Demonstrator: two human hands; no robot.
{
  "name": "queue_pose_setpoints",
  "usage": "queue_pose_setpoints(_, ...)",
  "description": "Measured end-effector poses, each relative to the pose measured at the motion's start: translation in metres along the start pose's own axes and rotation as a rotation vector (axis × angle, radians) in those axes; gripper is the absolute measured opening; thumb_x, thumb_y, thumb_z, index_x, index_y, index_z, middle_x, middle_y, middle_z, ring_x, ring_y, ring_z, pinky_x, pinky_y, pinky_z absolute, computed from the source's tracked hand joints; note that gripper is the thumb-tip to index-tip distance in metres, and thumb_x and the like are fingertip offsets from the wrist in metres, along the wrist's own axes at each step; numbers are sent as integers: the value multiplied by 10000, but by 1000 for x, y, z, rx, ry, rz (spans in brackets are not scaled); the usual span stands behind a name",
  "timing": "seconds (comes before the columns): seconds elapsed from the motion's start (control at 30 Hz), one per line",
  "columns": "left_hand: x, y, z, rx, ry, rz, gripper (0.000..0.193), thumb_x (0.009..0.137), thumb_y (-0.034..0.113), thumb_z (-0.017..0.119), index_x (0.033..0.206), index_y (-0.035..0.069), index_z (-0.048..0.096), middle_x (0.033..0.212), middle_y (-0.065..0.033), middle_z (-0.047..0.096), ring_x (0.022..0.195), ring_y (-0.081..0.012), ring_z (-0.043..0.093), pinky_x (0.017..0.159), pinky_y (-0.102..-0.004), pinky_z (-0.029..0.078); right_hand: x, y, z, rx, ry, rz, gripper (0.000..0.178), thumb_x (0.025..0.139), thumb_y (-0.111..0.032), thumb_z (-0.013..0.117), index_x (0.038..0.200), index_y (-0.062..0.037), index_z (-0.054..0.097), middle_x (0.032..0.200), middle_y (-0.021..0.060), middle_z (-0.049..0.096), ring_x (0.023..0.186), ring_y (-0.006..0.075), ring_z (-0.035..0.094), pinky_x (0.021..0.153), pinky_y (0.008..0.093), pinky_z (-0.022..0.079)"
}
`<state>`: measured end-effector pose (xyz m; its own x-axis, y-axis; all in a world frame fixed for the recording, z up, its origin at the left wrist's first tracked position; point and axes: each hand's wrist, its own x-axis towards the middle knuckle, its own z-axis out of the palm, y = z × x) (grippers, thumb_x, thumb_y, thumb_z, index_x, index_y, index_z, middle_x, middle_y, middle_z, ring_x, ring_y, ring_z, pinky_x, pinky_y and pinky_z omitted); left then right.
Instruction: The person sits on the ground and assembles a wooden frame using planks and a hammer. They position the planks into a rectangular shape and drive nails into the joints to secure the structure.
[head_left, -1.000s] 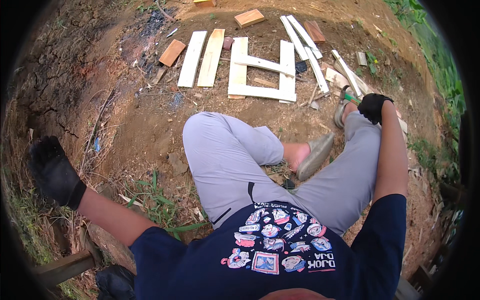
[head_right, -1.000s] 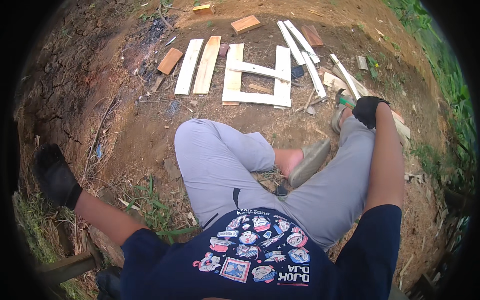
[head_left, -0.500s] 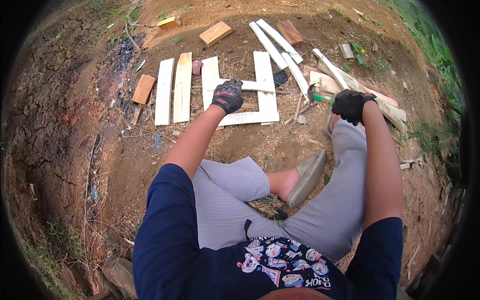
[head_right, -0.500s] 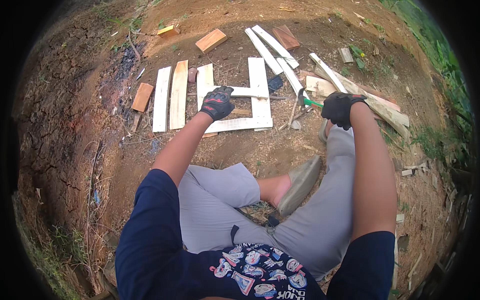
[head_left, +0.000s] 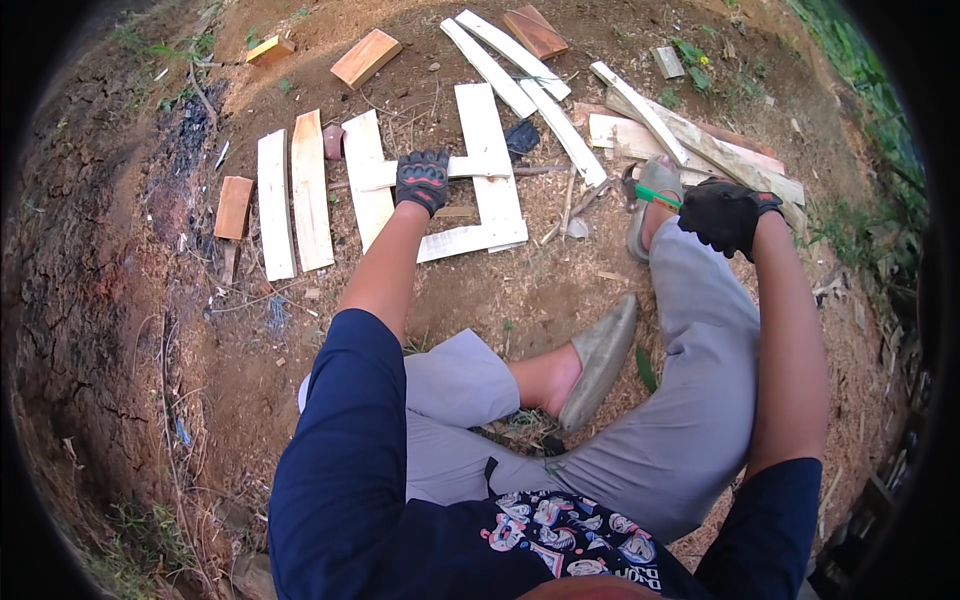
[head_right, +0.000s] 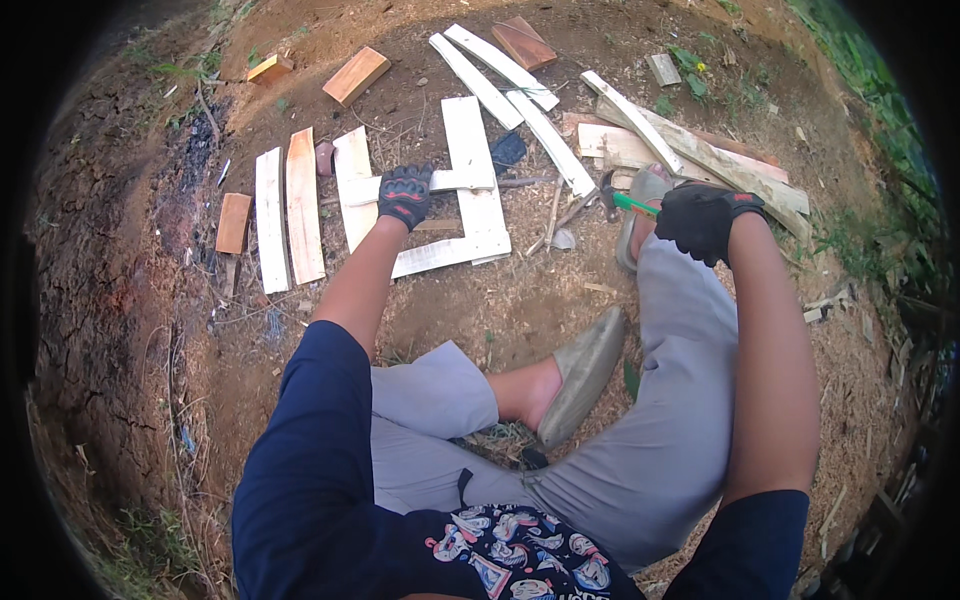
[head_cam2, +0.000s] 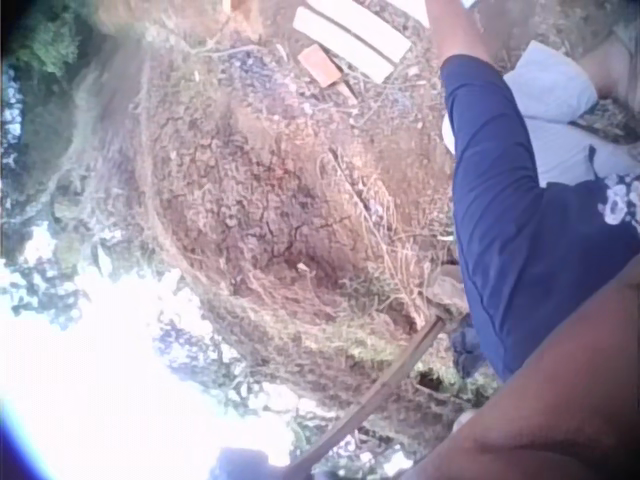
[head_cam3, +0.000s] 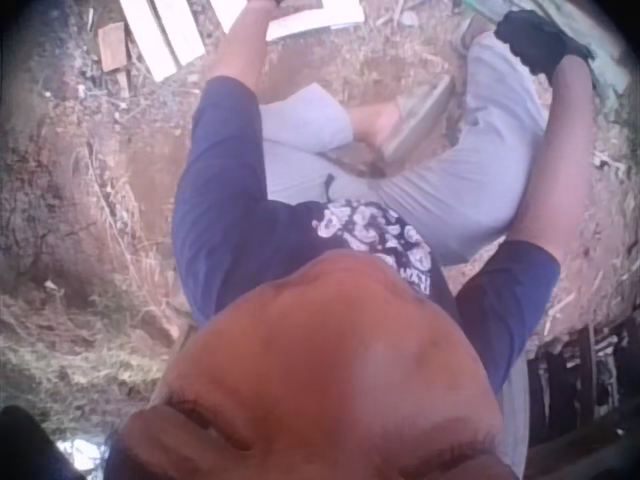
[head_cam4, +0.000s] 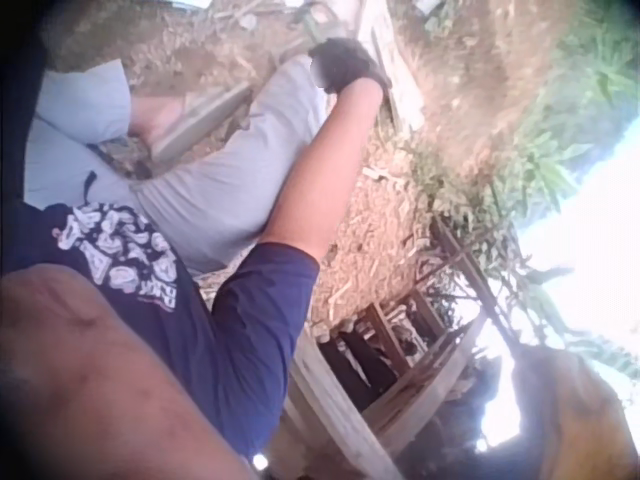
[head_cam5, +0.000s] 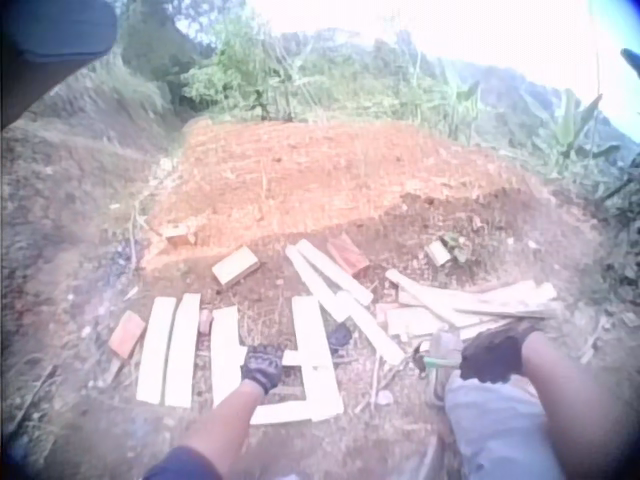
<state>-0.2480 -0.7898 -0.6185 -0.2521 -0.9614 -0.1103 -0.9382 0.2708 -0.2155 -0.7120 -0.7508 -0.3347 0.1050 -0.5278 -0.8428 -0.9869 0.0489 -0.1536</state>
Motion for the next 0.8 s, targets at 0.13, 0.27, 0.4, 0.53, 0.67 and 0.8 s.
queue_pose_setpoints(0.13,-4,-3,1,-44,35,-15,509,960,249,616,1461,161,627,1314,-113,667,1235,-306,629,1064,-504,468,4,8,2,66,9,-19,305,991,-267,617,982,18,726,796,120,719,595,207,690,502,390,560)
queue_pose_setpoints(0.27,-5,-5,-2,-45,63,-22,516,975,216,549,1485,170,616,1360,-120,676,1280,-316,634,1086,-502,469,-2,-1,2,59,2,-45,317,993,-274,615,1006,20,735,793,119,718,590,200,684,503,383,555)
queue_pose_setpoints(0.4,-1,0,-6,-16,-8,-51,502,997,234,521,1485,172,618,1381,-120,673,1285,-315,633,1077,-522,471,-5,-7,2,64,21,-31,327,993,-276,613,1034,20,745,793,119,719,591,200,684,510,377,558)
queue_pose_setpoints(0.53,0,-1,0,-36,3,-81,524,977,244,581,1495,172,606,1331,-117,661,1252,-313,621,1065,-515,457,-2,-8,2,66,6,-32,329,991,-278,614,1035,20,745,800,119,722,604,200,689,519,375,568)
queue_pose_setpoints(0.67,0,3,-1,-49,23,-91,510,989,255,557,1490,177,608,1324,-107,661,1248,-306,620,1064,-501,456,0,-3,2,44,1,-27,333,994,-290,614,1029,13,747,812,112,726,619,199,695,524,375,573)
queue_pose_setpoints(0.8,0,3,-6,-44,30,-86,497,1001,252,534,1488,185,610,1320,-107,661,1252,-304,619,1064,-496,454,6,5,4,100,-7,-49,339,996,-304,613,1036,5,748,815,107,727,631,200,699,532,378,581)
